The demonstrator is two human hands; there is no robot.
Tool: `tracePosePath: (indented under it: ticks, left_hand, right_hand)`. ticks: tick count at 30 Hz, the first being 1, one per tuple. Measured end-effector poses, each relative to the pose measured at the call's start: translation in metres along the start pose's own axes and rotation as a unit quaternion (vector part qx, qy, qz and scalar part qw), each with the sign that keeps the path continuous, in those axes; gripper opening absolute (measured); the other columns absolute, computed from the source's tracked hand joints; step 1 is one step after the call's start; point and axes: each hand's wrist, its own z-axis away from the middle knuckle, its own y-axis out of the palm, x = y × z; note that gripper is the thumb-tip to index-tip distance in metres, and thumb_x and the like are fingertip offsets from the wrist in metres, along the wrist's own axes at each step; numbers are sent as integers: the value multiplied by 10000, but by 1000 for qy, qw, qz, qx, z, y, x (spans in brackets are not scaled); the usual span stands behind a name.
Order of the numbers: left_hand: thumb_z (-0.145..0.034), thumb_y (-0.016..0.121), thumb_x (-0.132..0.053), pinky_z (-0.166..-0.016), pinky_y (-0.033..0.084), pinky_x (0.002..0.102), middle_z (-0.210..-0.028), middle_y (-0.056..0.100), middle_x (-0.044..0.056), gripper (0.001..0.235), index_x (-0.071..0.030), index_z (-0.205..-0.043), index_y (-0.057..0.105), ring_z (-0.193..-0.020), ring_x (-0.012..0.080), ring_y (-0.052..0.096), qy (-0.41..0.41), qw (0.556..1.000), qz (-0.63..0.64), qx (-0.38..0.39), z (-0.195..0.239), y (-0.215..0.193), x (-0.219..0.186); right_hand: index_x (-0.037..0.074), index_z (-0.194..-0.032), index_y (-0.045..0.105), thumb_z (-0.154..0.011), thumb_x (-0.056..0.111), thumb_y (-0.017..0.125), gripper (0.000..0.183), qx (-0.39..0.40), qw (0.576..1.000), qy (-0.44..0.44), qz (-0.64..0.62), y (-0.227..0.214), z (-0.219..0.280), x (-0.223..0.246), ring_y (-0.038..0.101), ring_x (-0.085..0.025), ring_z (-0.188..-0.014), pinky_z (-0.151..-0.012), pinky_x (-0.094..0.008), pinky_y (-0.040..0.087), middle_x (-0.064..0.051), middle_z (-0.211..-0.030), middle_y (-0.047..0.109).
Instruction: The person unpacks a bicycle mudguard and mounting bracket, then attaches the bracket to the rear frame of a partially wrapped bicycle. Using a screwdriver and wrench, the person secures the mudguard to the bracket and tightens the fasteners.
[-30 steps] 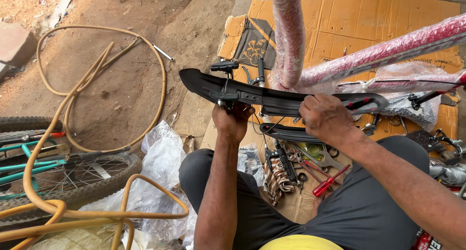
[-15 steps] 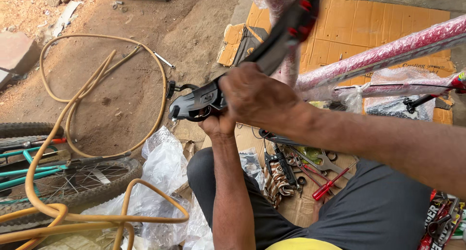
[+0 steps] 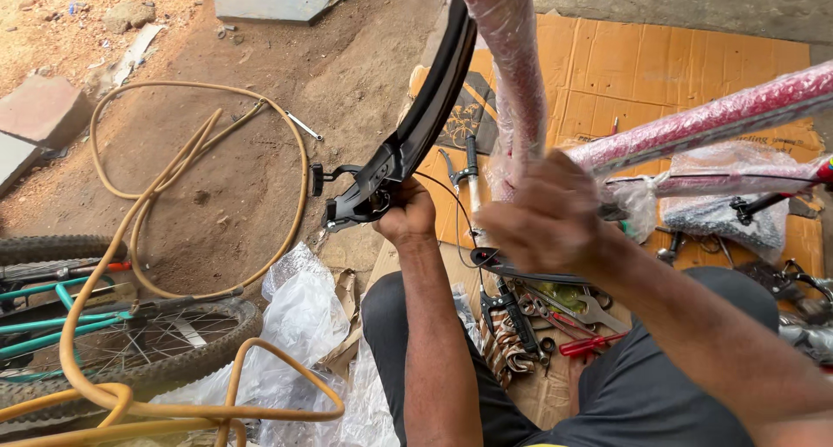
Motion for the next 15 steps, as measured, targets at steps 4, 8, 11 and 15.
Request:
tracePosePath:
  ticks: [4,8,11,15]
  left_hand:
    - [-960,595,-227,-753,643,359,-910,763,120,258,1,-989,713,-771,245,755,5,999,-27,-41,-15,-8,17]
    - [-998,593,-220,-753,658,357,-896,748,132,267,19,-983,708,-754,250,755,-47,997,3,-58,-20,-5,49]
    - [-1018,562,-229,-753,647,343,-916,758,154,278,6,-1007,710,-779,251,756,-77,995,-43,-52,-36,3,84]
    - [-981,570,-205,-679,643,351,-840,755,140,263,12,-962,718,-709,245,732,-144,989,-20,-30,-47,-17,97]
  right_hand:
    - [87,-900,714,-917,62,824,114,-118,955,272,-24,2,105,-40,520,-94,-658,-588,-288,408,1,-756,620]
    - [61,-910,733,-950,77,837,113,-175,851,473,-143,19,162,-79,502,-66,-663,-592,-252,403,4,-763,609]
    - [41,-955,723,-977,91,801,95,-225,808,503,-207,27,156,-108,578,-48,-717,-624,-220,482,12,-813,662]
    - [6,-1108,724,-1062,116,753,123,-283,772,487,-295,22,124,-110,546,-41,-789,-708,-207,449,13,-931,684]
